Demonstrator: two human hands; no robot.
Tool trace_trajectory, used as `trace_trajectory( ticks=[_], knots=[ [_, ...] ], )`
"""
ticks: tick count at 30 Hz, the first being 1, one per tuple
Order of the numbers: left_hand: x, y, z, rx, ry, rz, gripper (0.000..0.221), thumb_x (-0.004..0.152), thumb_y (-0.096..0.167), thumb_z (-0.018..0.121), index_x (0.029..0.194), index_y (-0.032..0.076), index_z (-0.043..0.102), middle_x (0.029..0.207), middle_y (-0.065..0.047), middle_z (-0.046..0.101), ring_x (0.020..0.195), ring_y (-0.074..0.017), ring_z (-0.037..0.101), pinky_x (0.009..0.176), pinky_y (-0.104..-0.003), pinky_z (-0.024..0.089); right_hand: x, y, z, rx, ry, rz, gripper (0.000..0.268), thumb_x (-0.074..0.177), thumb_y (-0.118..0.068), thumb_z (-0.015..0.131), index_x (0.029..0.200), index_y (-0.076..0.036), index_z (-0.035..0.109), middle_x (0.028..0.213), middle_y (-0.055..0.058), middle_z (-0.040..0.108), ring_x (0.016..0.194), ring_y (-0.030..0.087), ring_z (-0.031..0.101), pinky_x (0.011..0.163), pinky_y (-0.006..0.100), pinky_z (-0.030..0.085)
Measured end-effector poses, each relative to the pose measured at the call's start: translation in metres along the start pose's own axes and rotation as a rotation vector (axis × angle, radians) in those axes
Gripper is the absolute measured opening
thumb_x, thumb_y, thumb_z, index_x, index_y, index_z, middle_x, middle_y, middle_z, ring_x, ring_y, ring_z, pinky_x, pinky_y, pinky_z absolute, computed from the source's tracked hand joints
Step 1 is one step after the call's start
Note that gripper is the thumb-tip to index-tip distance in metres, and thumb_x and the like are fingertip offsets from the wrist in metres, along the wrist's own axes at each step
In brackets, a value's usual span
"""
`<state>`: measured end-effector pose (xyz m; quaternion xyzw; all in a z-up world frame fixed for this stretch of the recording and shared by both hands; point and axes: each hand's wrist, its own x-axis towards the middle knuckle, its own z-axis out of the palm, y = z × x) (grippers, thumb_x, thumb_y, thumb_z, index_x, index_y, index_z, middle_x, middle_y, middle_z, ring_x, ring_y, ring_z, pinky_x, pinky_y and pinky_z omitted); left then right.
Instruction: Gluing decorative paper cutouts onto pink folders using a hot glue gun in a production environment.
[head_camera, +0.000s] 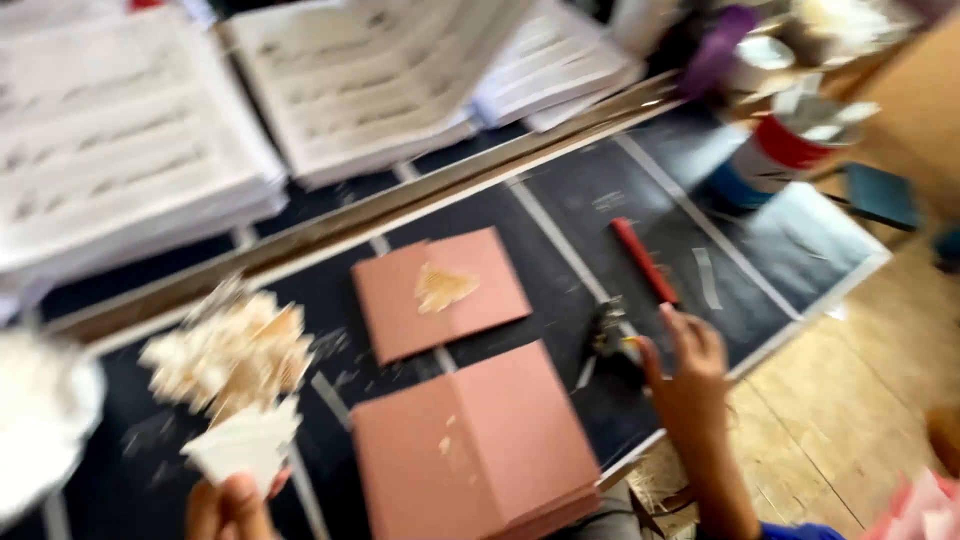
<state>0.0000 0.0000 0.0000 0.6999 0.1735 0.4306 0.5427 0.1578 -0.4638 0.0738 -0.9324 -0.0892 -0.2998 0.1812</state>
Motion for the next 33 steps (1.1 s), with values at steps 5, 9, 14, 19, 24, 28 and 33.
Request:
trace_trajectory(
  ticks=[5,9,14,19,24,28,33],
  knots=[
    [0.002,0.178,0.041,-0.067,0.003,-0.151,0.025,0.106,0.011,0.062,0.099,-0.011,0.072,0.12,-0.028,0.068,0.088,-0.0348,0.08,0.076,-0.036,0.068,0.027,-0.175,-0.1,0.352,-0.079,-0.126,0.03,0.112,-0.006,0.068,0.139,0.006,0.073,0.133,0.024,0.07,0.119,0.033,0.07,0.108,0.043,0.054],
    [-0.003,0.211,0.047,0.035,-0.173,-0.148,0.01,0.098,0.012,0.075,0.098,0.002,0.077,0.088,-0.005,0.077,0.08,-0.0138,0.069,0.078,-0.03,0.058,0.028,-0.241,-0.104,0.592,-0.24,-0.463,0.025,0.097,-0.011,0.075,0.115,0.006,0.075,0.108,0.02,0.075,0.095,0.034,0.073,0.092,0.042,0.06],
    [-0.012,0.221,0.048,0.062,-0.304,-0.153,0.018,0.098,0.022,0.077,0.097,0.004,0.078,0.09,-0.007,0.082,0.083,-0.0162,0.08,0.078,-0.028,0.066,0.006,-0.254,-0.084,0.641,-0.29,-0.607,0.021,0.098,-0.019,0.078,0.105,0.001,0.076,0.103,0.018,0.074,0.087,0.033,0.071,0.081,0.04,0.06],
    [-0.015,0.22,0.053,0.077,-0.319,-0.228,0.017,0.097,0.022,0.077,0.092,0.005,0.077,0.085,-0.005,0.08,0.081,-0.0151,0.079,0.077,-0.027,0.065,-0.003,-0.257,-0.075,0.579,-0.152,-0.586,0.016,0.101,-0.007,0.075,0.098,0.007,0.068,0.095,0.021,0.068,0.079,0.034,0.068,0.071,0.042,0.059],
    [-0.012,0.22,0.059,0.065,-0.371,-0.142,0.018,0.1,0.022,0.074,0.101,0.004,0.078,0.094,-0.007,0.083,0.087,-0.0189,0.083,0.081,-0.03,0.067,0.002,-0.248,-0.084,0.474,-0.158,-0.583,0.015,0.104,-0.005,0.073,0.11,0.008,0.077,0.106,0.019,0.075,0.09,0.032,0.076,0.082,0.04,0.063],
    [-0.007,0.223,0.059,0.048,-0.567,-0.036,0.018,0.106,0.016,0.067,0.107,0.004,0.08,0.103,-0.007,0.084,0.097,-0.0206,0.085,0.091,-0.034,0.067,0.004,-0.213,-0.074,0.466,-0.051,-0.364,0.006,0.108,0.014,0.079,0.105,0.016,0.074,0.102,0.029,0.075,0.088,0.038,0.07,0.084,0.046,0.058],
    [-0.005,0.218,0.065,0.107,-0.522,0.014,0.018,0.109,0.019,0.064,0.112,0.007,0.077,0.108,-0.004,0.082,0.091,-0.0168,0.078,0.084,-0.029,0.063,0.029,-0.15,-0.076,0.789,-0.009,0.212,0.015,0.126,0.001,0.079,0.12,0.009,0.068,0.11,0.02,0.072,0.098,0.029,0.075,0.089,0.034,0.059]
  ],
)
